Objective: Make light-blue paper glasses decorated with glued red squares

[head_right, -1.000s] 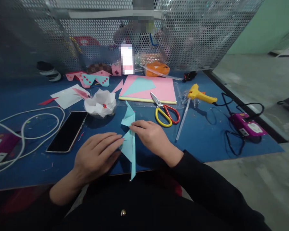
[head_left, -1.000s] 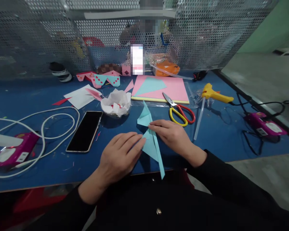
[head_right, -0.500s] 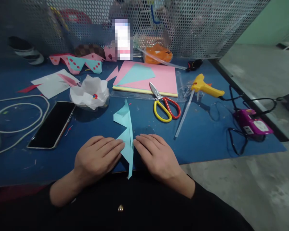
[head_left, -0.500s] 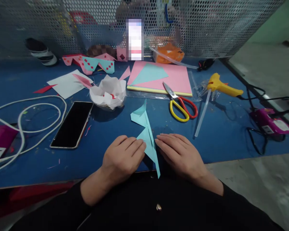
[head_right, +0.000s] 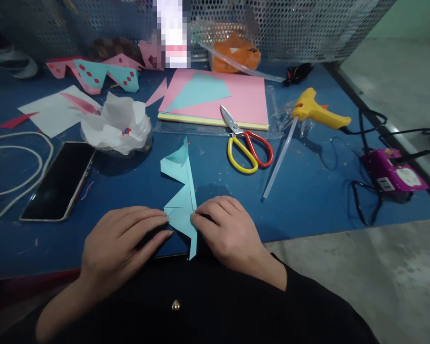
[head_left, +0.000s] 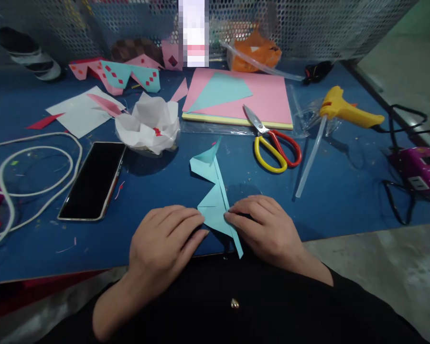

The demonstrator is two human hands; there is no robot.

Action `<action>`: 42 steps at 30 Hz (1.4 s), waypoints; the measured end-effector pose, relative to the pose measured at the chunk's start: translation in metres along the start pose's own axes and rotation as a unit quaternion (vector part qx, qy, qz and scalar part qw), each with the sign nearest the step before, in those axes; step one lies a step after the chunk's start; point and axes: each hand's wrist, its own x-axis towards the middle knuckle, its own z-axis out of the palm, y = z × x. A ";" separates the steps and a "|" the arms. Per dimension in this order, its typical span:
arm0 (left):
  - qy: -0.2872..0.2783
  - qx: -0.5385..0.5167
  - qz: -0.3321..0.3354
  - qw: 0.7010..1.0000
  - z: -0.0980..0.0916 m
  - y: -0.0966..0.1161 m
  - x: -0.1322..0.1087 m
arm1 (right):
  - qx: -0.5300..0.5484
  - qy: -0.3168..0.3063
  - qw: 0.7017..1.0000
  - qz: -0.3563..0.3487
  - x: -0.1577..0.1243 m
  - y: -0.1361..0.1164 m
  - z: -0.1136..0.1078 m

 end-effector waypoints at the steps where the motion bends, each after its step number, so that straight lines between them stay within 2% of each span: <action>1: -0.006 -0.020 -0.018 1.000 0.000 0.000 -0.001 | 0.013 0.002 1.000 0.012 0.000 0.000 0.000; 8: -0.048 -0.106 -0.067 0.991 0.009 0.002 0.003 | 0.066 0.001 0.996 0.066 0.002 -0.002 0.001; 14: -0.057 -0.103 -0.064 0.991 0.010 0.000 0.004 | 0.083 0.009 0.995 0.064 -0.002 -0.002 0.003; 23: -0.049 -0.111 -0.104 0.987 0.014 -0.001 0.010 | 0.067 0.005 0.987 0.143 0.011 -0.008 0.005; 29: -0.049 -0.100 -0.114 0.987 0.013 0.000 0.015 | 0.061 -0.017 0.986 0.152 0.013 -0.011 0.005; 42: -0.044 -0.065 -0.113 0.990 0.016 0.004 0.018 | 0.085 -0.002 0.982 0.166 0.011 -0.009 0.005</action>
